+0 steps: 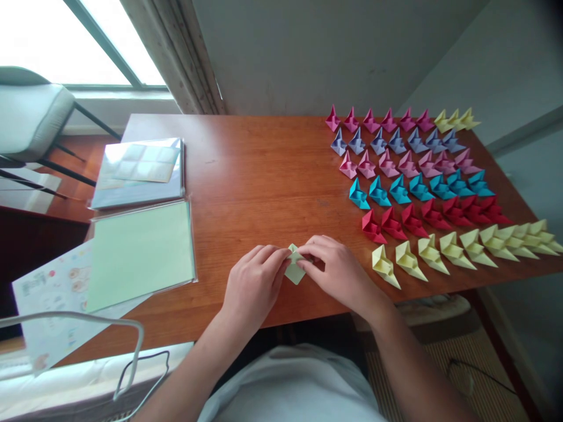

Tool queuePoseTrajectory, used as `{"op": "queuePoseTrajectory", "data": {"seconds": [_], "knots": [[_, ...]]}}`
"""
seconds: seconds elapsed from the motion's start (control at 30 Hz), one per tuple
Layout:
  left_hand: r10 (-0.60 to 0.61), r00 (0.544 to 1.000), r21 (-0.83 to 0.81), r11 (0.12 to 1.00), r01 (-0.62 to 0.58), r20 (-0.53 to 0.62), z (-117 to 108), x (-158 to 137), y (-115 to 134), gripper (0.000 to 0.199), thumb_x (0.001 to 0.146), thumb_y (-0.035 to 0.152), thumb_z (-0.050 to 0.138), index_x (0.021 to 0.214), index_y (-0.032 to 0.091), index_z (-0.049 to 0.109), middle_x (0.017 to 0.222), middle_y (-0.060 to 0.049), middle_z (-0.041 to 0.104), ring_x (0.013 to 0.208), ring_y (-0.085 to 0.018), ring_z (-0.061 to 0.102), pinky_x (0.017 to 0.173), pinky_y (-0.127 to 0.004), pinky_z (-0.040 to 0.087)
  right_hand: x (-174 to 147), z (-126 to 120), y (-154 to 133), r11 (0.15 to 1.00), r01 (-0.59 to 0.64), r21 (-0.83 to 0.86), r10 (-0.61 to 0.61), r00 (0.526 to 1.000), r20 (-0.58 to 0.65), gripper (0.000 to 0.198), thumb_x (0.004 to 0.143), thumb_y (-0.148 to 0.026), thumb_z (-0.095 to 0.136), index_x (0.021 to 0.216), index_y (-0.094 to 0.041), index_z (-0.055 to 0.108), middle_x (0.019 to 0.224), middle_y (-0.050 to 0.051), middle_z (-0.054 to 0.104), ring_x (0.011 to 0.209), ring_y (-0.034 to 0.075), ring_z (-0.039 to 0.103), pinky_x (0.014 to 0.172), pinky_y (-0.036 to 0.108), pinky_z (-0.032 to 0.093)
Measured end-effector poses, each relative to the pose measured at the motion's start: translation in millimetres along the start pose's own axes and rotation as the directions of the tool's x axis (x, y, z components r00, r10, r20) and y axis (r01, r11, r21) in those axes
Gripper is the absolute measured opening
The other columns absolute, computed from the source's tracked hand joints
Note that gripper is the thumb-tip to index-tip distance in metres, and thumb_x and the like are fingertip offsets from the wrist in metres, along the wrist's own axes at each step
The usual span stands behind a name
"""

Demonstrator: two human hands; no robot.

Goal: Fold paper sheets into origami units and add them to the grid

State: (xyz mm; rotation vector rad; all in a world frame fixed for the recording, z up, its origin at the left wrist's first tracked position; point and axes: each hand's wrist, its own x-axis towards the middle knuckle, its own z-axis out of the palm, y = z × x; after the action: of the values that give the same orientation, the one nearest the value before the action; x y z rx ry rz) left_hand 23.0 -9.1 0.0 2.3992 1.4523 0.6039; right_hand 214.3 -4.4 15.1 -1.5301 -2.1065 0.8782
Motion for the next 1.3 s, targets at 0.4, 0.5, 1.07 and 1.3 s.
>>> {"op": "queuePoseTrajectory", "data": {"seconds": [0.4, 0.5, 1.07, 1.3], "knots": [[-0.046, 0.999, 0.100, 0.994, 0.043, 0.029, -4.9, 3.2, 5.3, 0.017, 0.099, 0.026, 0.053, 0.108, 0.021, 0.067, 0.094, -0.001, 0.076, 0.083, -0.019, 0.069, 0.067, -0.030, 0.049, -9.1, 0.9, 7.7, 0.991, -0.023, -0.133, 0.010, 0.995, -0.100, 0.015, 0.094, -0.018, 0.063, 0.080, -0.021, 0.067, 0.082, 0.003, 0.065, 0.084, 0.020, 0.057, 0.076, 0.033, 0.044], [-0.057, 0.998, 0.115, 0.992, 0.054, 0.021, -3.6, 3.3, 6.5, 0.017, 0.099, 0.026, 0.054, 0.109, 0.020, 0.067, 0.094, -0.002, 0.076, 0.082, -0.020, 0.069, 0.067, -0.030, 0.048, -6.0, 1.5, 4.3, 0.980, -0.058, -0.190, 0.042, 0.995, -0.089, 0.017, 0.095, -0.021, 0.061, 0.078, -0.021, 0.065, 0.083, 0.003, 0.065, 0.085, 0.020, 0.057, 0.074, 0.033, 0.042], [-0.130, 0.991, 0.011, 0.991, 0.130, 0.008, -1.8, 3.5, 7.8, 0.018, 0.097, 0.024, 0.056, 0.112, 0.023, 0.065, 0.102, -0.003, 0.074, 0.088, -0.018, 0.069, 0.071, -0.027, 0.051, 0.6, 12.8, -1.5, 0.980, -0.119, -0.156, 0.086, 0.975, -0.205, 0.021, 0.092, -0.026, 0.067, 0.073, -0.023, 0.058, 0.078, 0.001, 0.063, 0.080, 0.019, 0.056, 0.070, 0.032, 0.040], [-0.133, 0.991, 0.034, 0.991, 0.133, -0.002, -0.2, 2.9, 9.6, 0.017, 0.097, 0.023, 0.055, 0.109, 0.022, 0.066, 0.101, -0.003, 0.074, 0.088, -0.020, 0.069, 0.072, -0.030, 0.051, 2.3, 18.2, -0.1, 0.986, -0.104, -0.130, 0.070, 0.968, -0.243, 0.015, 0.093, -0.027, 0.065, 0.080, -0.023, 0.061, 0.080, 0.002, 0.066, 0.082, 0.020, 0.059, 0.075, 0.032, 0.042]]}}
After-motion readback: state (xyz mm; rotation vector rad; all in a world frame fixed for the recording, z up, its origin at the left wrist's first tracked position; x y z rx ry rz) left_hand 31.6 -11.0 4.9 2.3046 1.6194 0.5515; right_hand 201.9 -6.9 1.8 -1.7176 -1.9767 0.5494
